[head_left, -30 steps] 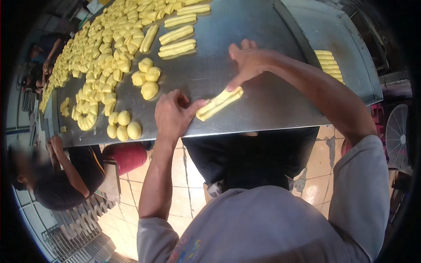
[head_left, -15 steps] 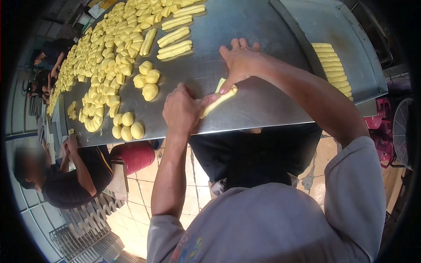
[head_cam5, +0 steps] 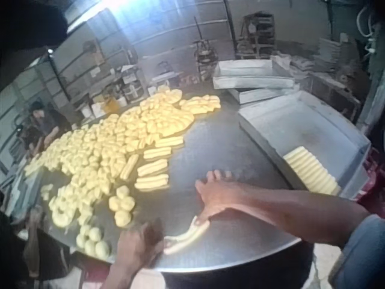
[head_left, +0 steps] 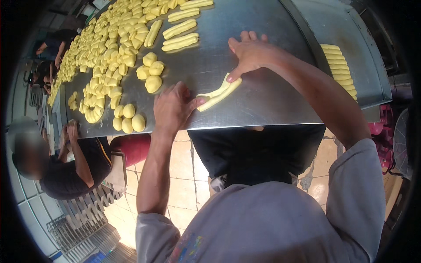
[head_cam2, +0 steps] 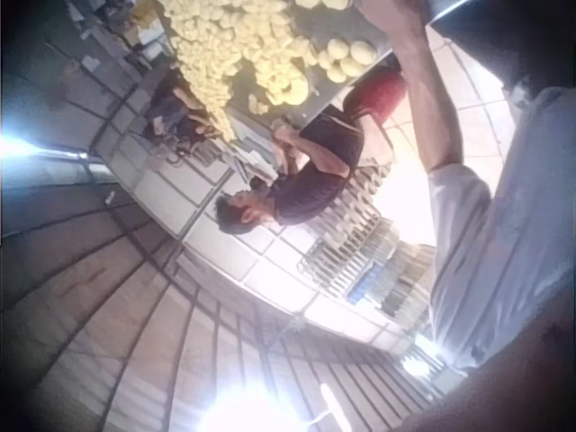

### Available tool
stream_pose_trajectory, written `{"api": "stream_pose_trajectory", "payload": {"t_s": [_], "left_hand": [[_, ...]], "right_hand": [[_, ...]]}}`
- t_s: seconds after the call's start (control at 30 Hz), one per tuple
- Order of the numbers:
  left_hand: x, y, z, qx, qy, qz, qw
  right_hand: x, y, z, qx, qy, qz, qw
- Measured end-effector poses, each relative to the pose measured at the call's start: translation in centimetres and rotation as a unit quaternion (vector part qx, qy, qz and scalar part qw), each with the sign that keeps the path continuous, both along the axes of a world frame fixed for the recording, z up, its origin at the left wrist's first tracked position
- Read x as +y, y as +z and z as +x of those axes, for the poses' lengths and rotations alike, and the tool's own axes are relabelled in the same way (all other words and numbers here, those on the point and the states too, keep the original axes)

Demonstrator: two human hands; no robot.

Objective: The person shapes pieces of dough into long rolls by hand on a metal table and arranges the rolled dough pieces in rows inside a baking tray.

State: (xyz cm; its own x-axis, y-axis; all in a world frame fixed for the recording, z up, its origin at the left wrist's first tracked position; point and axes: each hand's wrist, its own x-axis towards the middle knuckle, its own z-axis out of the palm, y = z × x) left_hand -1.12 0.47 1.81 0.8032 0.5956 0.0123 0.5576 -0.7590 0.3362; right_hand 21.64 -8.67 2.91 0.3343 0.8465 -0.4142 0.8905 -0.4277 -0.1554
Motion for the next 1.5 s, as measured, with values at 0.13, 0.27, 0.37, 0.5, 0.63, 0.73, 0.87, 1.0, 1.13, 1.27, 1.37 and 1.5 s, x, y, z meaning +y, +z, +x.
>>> {"api": "stream_pose_trajectory", "payload": {"t_s": [0.13, 0.27, 0.37, 0.5, 0.63, 0.73, 0.87, 1.0, 1.13, 1.27, 1.37, 1.5], "left_hand": [[0.5, -1.0, -1.3, -0.046, 0.005, -0.036, 0.998], [-1.5, 0.8, 1.0, 0.069, 0.066, -0.037, 0.995], [0.4, -1.2, 0.2, -0.036, -0.070, 0.095, 0.992], [0.3, -1.1, 0.4, -0.058, -0.014, 0.009, 0.998], [-0.2, -0.8, 1.3, -0.008, 0.009, 0.045, 0.999], [-0.1, -0.6, 0.7, -0.038, -0.010, 0.033, 0.999], [-0.4, -0.9, 0.8, -0.047, 0.019, 0.040, 0.998], [0.3, -1.3, 0.2, -0.059, -0.014, 0.031, 0.998], [0.0, -1.7, 0.1, -0.110, 0.011, 0.062, 0.992], [0.7, -2.8, -0.7, -0.180, 0.033, 0.017, 0.983], [-0.5, -2.1, -2.1, -0.153, -0.043, 0.019, 0.987], [-1.9, -2.1, -1.7, -0.101, -0.058, -0.061, 0.991]], "right_hand": [[-0.6, 0.1, 0.8, 0.066, 0.056, 0.028, 0.996], [-0.2, 0.1, -0.5, 0.021, 0.010, -0.034, 0.999], [0.9, 0.3, -0.3, -0.020, -0.003, -0.056, 0.998], [2.2, 1.2, -1.3, 0.065, -0.023, -0.038, 0.997], [2.2, 0.5, -3.3, -0.019, -0.009, -0.042, 0.999], [1.3, 0.4, -1.7, 0.038, 0.033, -0.006, 0.999], [0.8, -0.9, -1.3, 0.060, 0.022, 0.025, 0.998], [0.5, -1.2, -0.6, 0.093, 0.046, 0.050, 0.993], [-0.5, -2.4, -0.6, 0.067, 0.030, 0.104, 0.992], [-0.5, -2.8, 0.1, 0.086, 0.027, 0.219, 0.971], [-1.5, -1.2, -1.2, 0.304, 0.047, 0.246, 0.919], [-2.6, -1.8, -2.9, 0.178, 0.159, 0.285, 0.928]]}}
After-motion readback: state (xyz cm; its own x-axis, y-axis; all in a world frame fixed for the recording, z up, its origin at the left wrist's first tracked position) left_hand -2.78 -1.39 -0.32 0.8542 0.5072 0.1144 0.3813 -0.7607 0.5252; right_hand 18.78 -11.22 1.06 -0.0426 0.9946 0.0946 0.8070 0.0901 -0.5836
